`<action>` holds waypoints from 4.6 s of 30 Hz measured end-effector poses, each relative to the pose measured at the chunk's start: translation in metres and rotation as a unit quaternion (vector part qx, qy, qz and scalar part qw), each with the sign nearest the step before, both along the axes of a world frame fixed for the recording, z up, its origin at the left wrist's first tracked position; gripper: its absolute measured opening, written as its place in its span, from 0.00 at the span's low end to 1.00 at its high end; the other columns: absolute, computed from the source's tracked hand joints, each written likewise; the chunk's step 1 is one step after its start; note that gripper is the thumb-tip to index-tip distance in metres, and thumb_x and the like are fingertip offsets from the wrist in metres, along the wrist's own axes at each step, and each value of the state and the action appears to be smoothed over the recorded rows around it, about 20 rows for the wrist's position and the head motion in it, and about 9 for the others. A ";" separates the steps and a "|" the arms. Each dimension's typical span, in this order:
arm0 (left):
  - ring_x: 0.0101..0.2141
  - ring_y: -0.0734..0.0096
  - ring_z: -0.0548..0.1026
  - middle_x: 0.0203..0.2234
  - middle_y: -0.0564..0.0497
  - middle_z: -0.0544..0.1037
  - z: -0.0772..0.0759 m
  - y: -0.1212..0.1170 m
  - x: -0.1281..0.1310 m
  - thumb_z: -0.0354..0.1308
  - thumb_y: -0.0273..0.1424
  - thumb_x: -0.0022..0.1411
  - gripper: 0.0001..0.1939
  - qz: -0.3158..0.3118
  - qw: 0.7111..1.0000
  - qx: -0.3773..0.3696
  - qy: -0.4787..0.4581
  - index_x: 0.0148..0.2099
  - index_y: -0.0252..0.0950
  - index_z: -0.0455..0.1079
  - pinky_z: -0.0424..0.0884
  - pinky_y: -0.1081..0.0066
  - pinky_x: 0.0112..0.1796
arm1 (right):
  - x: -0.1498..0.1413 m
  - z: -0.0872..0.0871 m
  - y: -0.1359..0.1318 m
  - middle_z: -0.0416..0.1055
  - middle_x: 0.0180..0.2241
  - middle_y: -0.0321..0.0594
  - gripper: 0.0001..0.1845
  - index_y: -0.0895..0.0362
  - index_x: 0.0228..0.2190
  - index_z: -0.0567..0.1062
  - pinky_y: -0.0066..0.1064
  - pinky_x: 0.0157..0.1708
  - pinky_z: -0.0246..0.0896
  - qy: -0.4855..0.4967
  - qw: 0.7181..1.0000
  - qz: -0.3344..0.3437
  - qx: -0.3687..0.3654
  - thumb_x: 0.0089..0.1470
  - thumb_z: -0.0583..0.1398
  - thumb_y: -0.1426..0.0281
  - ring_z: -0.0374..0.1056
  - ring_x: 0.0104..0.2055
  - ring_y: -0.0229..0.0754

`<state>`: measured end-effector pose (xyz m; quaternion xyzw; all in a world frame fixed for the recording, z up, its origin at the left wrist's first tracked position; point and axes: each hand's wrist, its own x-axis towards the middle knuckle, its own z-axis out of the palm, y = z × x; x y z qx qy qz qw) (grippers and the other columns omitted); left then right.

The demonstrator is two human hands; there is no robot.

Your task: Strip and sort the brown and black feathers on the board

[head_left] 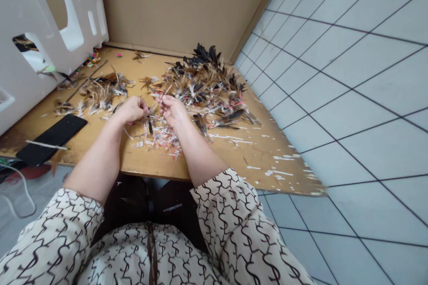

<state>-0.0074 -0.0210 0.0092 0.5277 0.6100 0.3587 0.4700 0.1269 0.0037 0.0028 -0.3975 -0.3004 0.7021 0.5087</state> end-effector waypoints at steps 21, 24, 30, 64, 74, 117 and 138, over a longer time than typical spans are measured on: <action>0.15 0.80 0.68 0.14 0.53 0.72 0.010 0.001 0.015 0.58 0.14 0.43 0.09 0.063 0.961 0.055 -0.264 0.26 0.30 0.65 0.67 0.78 0.21 | -0.005 -0.002 -0.004 0.65 0.14 0.30 0.12 0.59 0.18 0.67 0.17 0.15 0.50 -0.022 1.000 0.001 0.015 0.50 0.56 0.80 0.56 0.16 0.26; 0.15 0.80 0.69 0.14 0.53 0.73 0.009 0.001 0.016 0.57 0.14 0.43 0.09 0.056 0.961 0.048 -0.268 0.27 0.30 0.66 0.67 0.79 0.20 | -0.006 -0.002 -0.006 0.66 0.14 0.30 0.11 0.59 0.19 0.67 0.17 0.15 0.51 -0.028 0.999 0.010 0.020 0.50 0.56 0.80 0.59 0.17 0.27; 0.14 0.82 0.68 0.14 0.54 0.72 0.010 0.001 0.016 0.58 0.15 0.41 0.09 0.047 0.963 0.031 -0.263 0.25 0.30 0.64 0.65 0.81 0.18 | -0.007 -0.002 -0.007 0.66 0.14 0.30 0.10 0.59 0.19 0.68 0.17 0.15 0.50 -0.042 0.998 0.004 0.043 0.47 0.57 0.81 0.60 0.18 0.28; 0.13 0.83 0.62 0.09 0.56 0.67 0.011 -0.003 0.026 0.67 0.22 0.36 0.11 0.060 0.978 0.046 -0.193 0.17 0.30 0.66 0.60 0.80 0.17 | -0.009 -0.004 -0.005 0.61 0.14 0.25 0.08 0.59 0.18 0.67 0.18 0.16 0.48 -0.077 0.993 -0.056 0.075 0.43 0.60 0.79 0.55 0.15 0.25; 0.13 0.85 0.61 0.11 0.55 0.68 0.011 -0.001 0.022 0.67 0.25 0.40 0.12 0.031 0.973 0.024 -0.230 0.17 0.30 0.65 0.60 0.79 0.18 | -0.006 -0.005 -0.004 0.64 0.14 0.28 0.08 0.59 0.20 0.67 0.16 0.15 0.51 -0.020 0.999 -0.019 0.025 0.46 0.58 0.81 0.58 0.16 0.26; 0.17 0.82 0.65 0.15 0.53 0.70 0.010 -0.001 0.022 0.54 0.19 0.50 0.11 0.024 0.970 -0.003 -0.240 0.18 0.33 0.67 0.64 0.80 0.22 | -0.007 -0.003 -0.007 0.63 0.15 0.26 0.08 0.58 0.21 0.67 0.19 0.20 0.57 0.020 0.997 0.035 0.066 0.47 0.60 0.76 0.56 0.16 0.26; 0.10 0.78 0.55 0.07 0.57 0.60 0.005 -0.002 0.003 0.59 0.25 0.43 0.02 0.065 0.998 0.019 0.010 0.22 0.35 0.69 0.51 0.76 0.16 | 0.002 -0.002 0.003 0.67 0.16 0.29 0.08 0.58 0.20 0.69 0.19 0.18 0.49 -0.024 0.999 -0.034 0.011 0.47 0.60 0.77 0.58 0.18 0.27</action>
